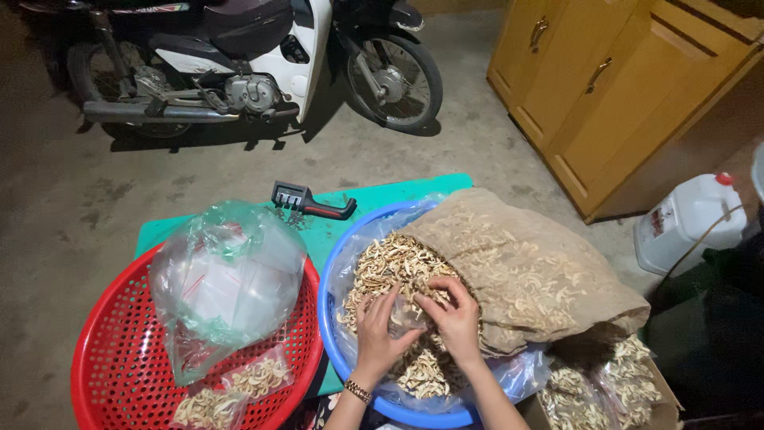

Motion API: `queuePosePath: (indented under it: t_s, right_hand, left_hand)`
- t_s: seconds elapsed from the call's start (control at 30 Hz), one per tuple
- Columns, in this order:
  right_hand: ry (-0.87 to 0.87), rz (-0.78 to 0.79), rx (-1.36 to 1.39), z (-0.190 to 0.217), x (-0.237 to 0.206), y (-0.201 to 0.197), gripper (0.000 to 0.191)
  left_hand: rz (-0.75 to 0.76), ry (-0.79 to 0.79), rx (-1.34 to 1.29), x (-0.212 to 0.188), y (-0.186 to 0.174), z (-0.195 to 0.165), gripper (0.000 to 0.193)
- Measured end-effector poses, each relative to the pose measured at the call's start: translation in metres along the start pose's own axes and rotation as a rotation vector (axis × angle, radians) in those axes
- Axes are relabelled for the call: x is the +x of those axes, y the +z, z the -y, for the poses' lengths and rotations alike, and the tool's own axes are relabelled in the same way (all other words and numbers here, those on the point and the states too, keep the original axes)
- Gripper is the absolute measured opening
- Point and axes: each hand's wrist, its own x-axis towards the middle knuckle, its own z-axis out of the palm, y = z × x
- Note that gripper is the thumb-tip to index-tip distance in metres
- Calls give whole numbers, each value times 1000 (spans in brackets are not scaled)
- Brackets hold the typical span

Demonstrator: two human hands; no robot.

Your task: The person scoops dried mushrooms from a blue basin into small clear plastic bags and places the filled bags into a red basket. The process is repeated multiple times throughout the clip.

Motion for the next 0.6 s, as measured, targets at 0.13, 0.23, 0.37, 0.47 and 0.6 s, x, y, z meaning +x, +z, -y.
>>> queuePosePath:
  t_s: [0.13,0.23,0.37,0.47,0.6]
  right_hand:
    - [-178,185,-445,8,-3,-3,25]
    - [-122,289,-468,13,-4,-11,25]
    - [-71,278,-468,21,-4,-17,27]
    - [71,211,-489,21,-5,-15,27]
    - [-76,302,-546,13,-5,-15,15]
  left_hand:
    - [22,11,0,-1,-2,4,96]
    - [22,-10,-23,-1,-1,6,95]
    - [27,-24,-35,-2,2,3,98]
    - [103,-63,-21,-2,6,0,99]
    - [53,14,-33,-4,7,3,100]
